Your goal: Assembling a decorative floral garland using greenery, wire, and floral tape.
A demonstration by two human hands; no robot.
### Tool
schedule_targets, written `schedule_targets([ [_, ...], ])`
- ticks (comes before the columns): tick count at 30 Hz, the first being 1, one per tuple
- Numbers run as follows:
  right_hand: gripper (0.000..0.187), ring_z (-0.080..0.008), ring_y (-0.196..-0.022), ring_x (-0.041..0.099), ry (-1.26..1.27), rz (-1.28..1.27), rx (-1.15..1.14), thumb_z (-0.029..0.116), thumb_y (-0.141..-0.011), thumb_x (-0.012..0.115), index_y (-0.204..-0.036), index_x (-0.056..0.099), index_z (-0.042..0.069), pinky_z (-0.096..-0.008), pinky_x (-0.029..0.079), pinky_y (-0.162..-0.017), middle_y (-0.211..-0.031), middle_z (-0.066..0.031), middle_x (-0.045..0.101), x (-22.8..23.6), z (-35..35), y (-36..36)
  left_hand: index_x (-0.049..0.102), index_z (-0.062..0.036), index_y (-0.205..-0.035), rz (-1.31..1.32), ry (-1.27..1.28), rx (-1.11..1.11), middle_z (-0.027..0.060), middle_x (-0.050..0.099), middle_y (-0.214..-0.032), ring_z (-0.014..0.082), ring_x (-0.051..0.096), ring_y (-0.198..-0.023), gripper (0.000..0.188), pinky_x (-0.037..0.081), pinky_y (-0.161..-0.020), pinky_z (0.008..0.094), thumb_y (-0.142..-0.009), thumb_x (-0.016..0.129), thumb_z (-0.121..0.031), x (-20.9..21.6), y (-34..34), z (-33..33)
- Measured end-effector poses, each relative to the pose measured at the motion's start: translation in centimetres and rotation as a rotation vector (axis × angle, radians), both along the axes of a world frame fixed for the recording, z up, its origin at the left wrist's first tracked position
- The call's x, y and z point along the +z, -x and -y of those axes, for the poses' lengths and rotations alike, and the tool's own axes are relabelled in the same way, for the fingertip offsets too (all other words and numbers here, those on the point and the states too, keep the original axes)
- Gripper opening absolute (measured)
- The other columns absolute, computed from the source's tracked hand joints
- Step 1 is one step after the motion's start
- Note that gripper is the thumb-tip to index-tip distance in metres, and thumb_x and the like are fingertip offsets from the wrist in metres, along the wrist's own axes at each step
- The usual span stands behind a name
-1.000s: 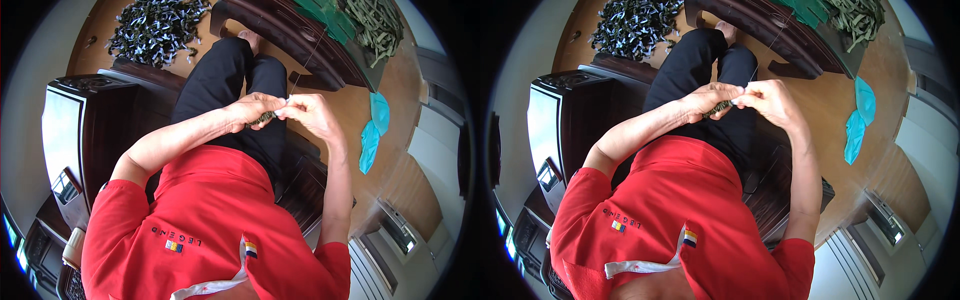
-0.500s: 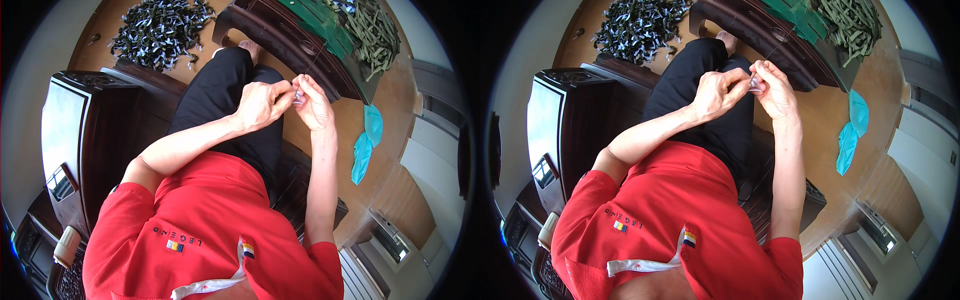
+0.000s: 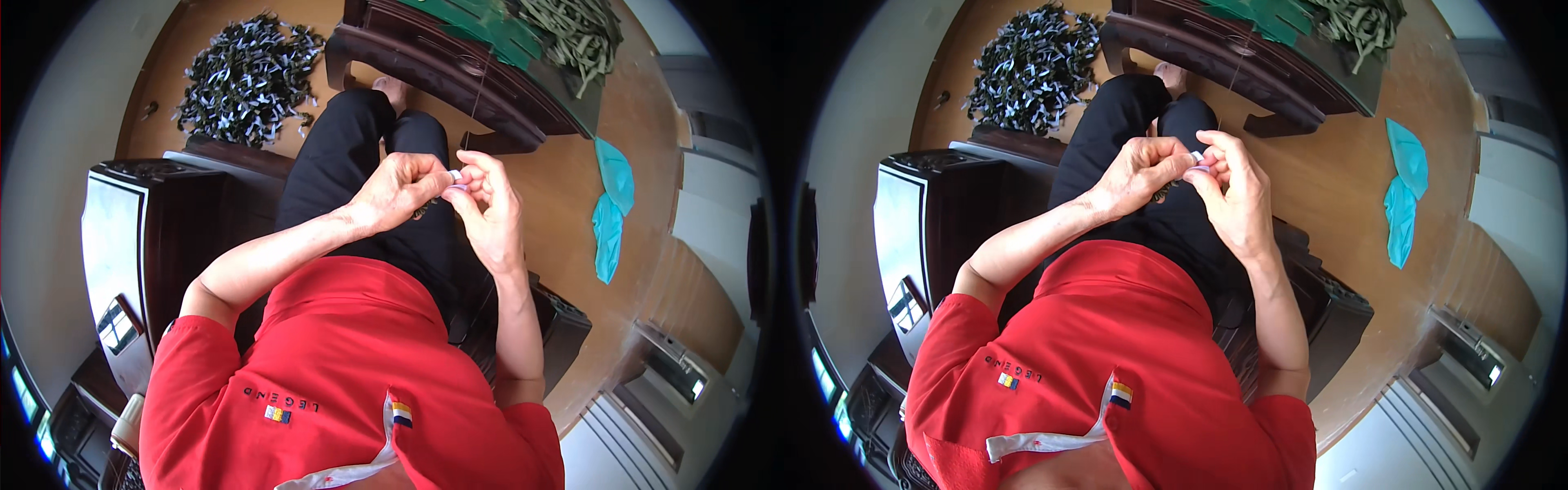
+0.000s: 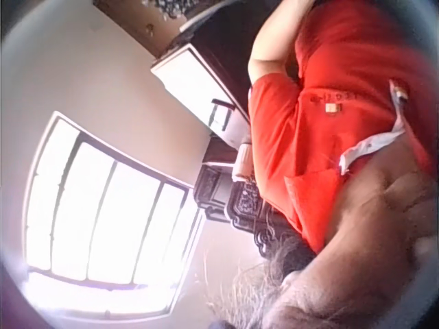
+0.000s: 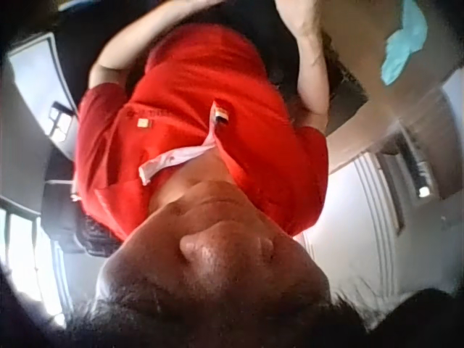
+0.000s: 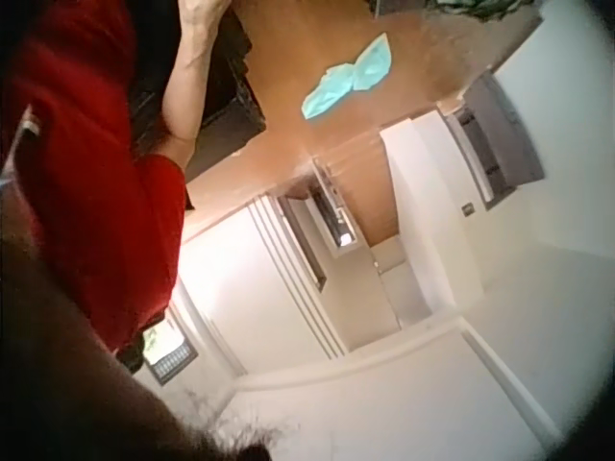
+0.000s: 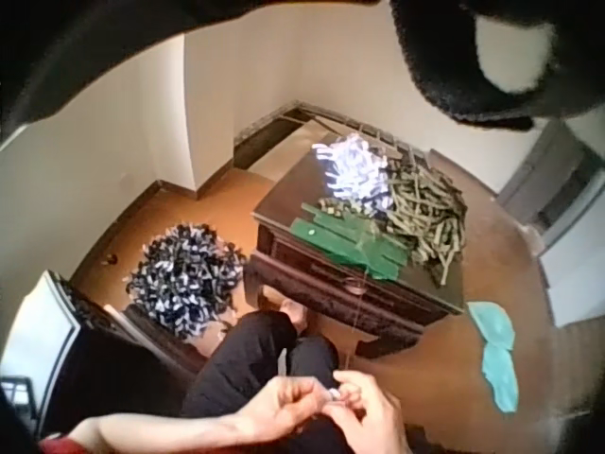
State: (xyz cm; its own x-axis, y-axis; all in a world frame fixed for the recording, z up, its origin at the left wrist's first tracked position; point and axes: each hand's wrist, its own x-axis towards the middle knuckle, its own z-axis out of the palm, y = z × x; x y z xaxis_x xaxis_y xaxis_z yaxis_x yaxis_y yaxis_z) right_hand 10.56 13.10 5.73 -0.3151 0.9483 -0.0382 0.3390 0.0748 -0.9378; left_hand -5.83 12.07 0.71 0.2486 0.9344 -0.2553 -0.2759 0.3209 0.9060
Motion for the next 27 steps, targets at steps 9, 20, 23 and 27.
schedule_targets([
  [9,0.009,-0.0224,-0.058,0.053,-0.579,0.694,0.314,0.007,-0.081,0.063,-0.079,0.055,0.006,-0.0352,0.044,-0.054,-0.073,-0.0063,0.050,5.1,-3.0,-3.7,0.060,-0.0055,-0.080,-0.322,-0.428,-0.327,0.0032,0.056,-0.062,0.0190,0.048,-0.050,0.028,0.043,-0.051,0.0320,-0.095,0.052,-0.027,4.1,-1.5,-3.7],
  [20,0.014,-0.0184,-0.053,0.040,0.134,0.109,0.484,0.002,-0.082,0.056,-0.069,0.053,0.004,-0.0321,0.034,-0.051,-0.066,-0.0041,0.049,10.4,-5.3,-5.5,0.052,-0.0124,-0.085,-0.946,-1.542,-0.328,0.0035,0.049,-0.076,0.0210,0.049,-0.070,0.012,0.040,-0.069,0.0340,-0.087,0.055,-0.024,7.4,3.9,-8.2],
  [23,0.011,-0.0184,-0.053,0.041,0.038,0.191,0.556,0.001,-0.081,0.057,-0.071,0.055,0.004,-0.0331,0.035,-0.052,-0.067,-0.0040,0.051,9.0,-6.5,-2.6,0.049,-0.0137,-0.081,-0.975,-1.556,-0.255,0.0030,0.045,-0.078,0.0186,0.046,-0.074,0.009,0.038,-0.071,0.0348,-0.083,0.055,-0.021,6.3,4.2,-7.1],
  [27,0.009,-0.0196,-0.062,0.050,-0.597,0.086,0.306,0.010,-0.076,0.065,-0.081,0.059,0.004,-0.0358,0.042,-0.058,-0.076,-0.0066,0.057,12.4,-8.9,1.6,0.047,-0.0138,-0.081,-1.272,-1.413,-0.221,0.0041,0.047,-0.077,0.0206,0.046,-0.071,0.005,0.038,-0.072,0.0347,-0.082,0.052,-0.016,3.4,8.8,-11.9],
])
